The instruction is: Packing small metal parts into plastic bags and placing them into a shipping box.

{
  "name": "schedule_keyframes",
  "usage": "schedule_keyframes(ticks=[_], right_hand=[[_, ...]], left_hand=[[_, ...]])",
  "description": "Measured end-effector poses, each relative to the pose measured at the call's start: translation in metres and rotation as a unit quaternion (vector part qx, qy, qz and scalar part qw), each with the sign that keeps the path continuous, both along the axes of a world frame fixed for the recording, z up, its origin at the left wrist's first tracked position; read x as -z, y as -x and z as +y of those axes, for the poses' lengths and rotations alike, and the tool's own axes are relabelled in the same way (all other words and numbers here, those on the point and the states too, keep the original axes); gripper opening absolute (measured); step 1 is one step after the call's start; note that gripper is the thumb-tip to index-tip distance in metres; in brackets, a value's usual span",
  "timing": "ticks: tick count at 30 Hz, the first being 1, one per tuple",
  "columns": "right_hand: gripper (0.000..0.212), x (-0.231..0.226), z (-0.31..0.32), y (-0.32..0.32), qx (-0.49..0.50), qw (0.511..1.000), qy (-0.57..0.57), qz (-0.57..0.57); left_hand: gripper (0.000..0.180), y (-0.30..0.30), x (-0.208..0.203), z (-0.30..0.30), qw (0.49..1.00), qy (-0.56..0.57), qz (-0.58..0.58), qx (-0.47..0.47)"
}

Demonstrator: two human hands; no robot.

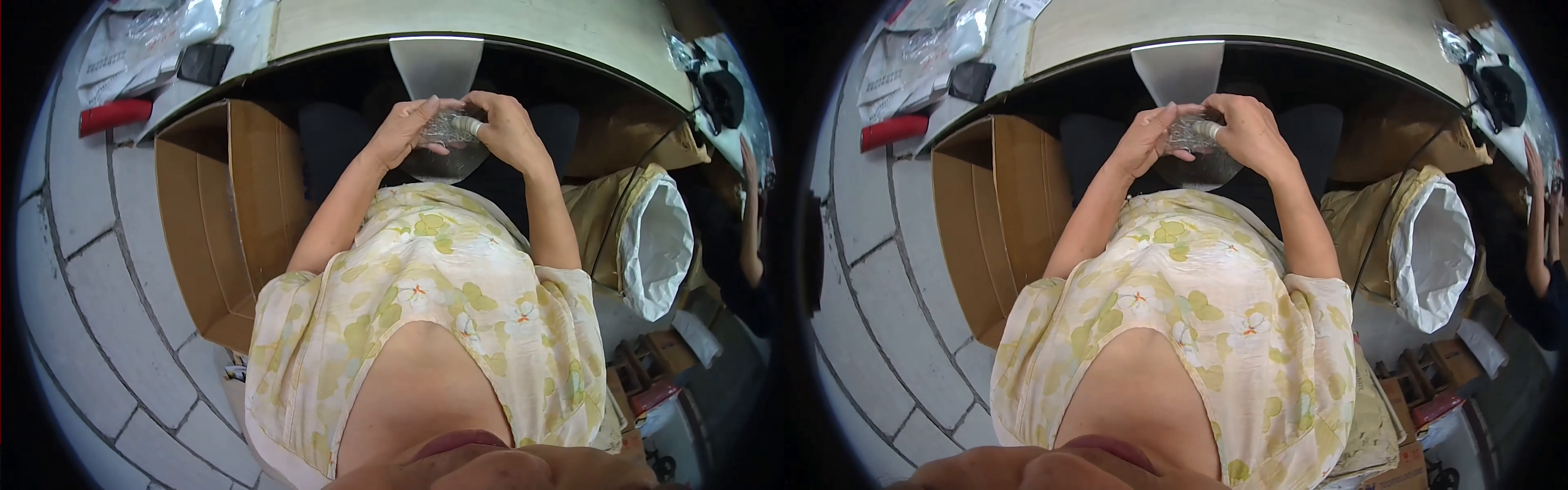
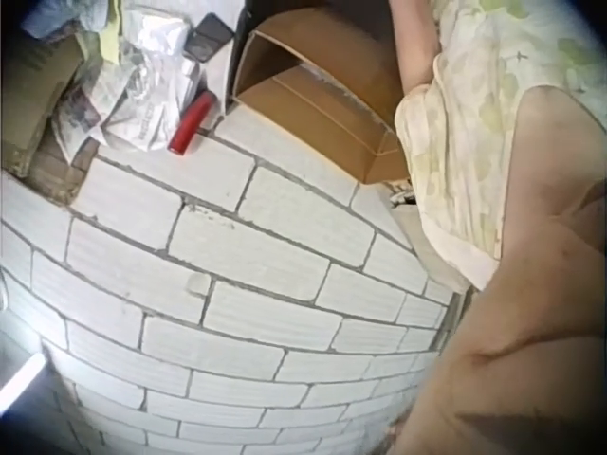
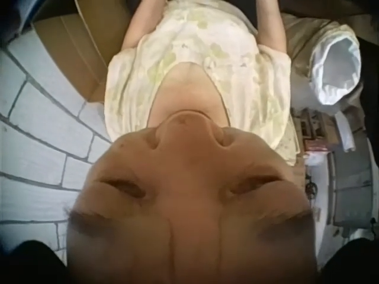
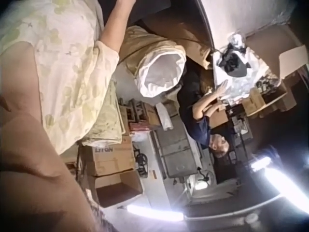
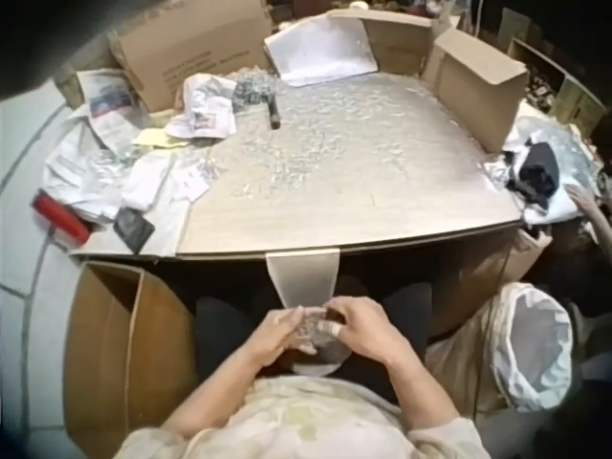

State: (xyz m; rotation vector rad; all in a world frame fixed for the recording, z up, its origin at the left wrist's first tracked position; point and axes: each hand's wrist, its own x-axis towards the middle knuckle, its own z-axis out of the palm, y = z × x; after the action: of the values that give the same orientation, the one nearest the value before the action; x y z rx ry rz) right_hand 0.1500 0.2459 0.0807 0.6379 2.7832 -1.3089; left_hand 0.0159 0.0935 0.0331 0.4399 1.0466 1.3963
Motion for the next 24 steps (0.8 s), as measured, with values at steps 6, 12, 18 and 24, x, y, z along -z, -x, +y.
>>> schedule_keyframes(ticks=[6, 12, 18, 24], right_hand=[[0.025, -0.007, 0.006, -0.005, 0.071, 0.988, 0.099, 0.096], [0.026, -0.013, 0.008, -0.005, 0.078, 0.972, 0.076, 0.207], [0.013, -0.014, 0.014, 0.001, 0.035, 0.982, 0.044, 0.180], [0.007, -0.024, 0.005, 0.012, 0.025, 0.985, 0.049, 0.166]], left_hand=[[0.049, -0.001, -0.004, 0.005, 0.998, -0.038, -0.013, -0.056], [0.044, -0.005, 0.001, 0.008, 0.991, -0.028, 0.006, -0.128], [0.037, -0.001, -0.003, 0.004, 0.990, -0.010, 0.112, -0.083], [0.035, 0.003, 0.003, -0.005, 0.991, -0.026, 0.092, -0.091]])
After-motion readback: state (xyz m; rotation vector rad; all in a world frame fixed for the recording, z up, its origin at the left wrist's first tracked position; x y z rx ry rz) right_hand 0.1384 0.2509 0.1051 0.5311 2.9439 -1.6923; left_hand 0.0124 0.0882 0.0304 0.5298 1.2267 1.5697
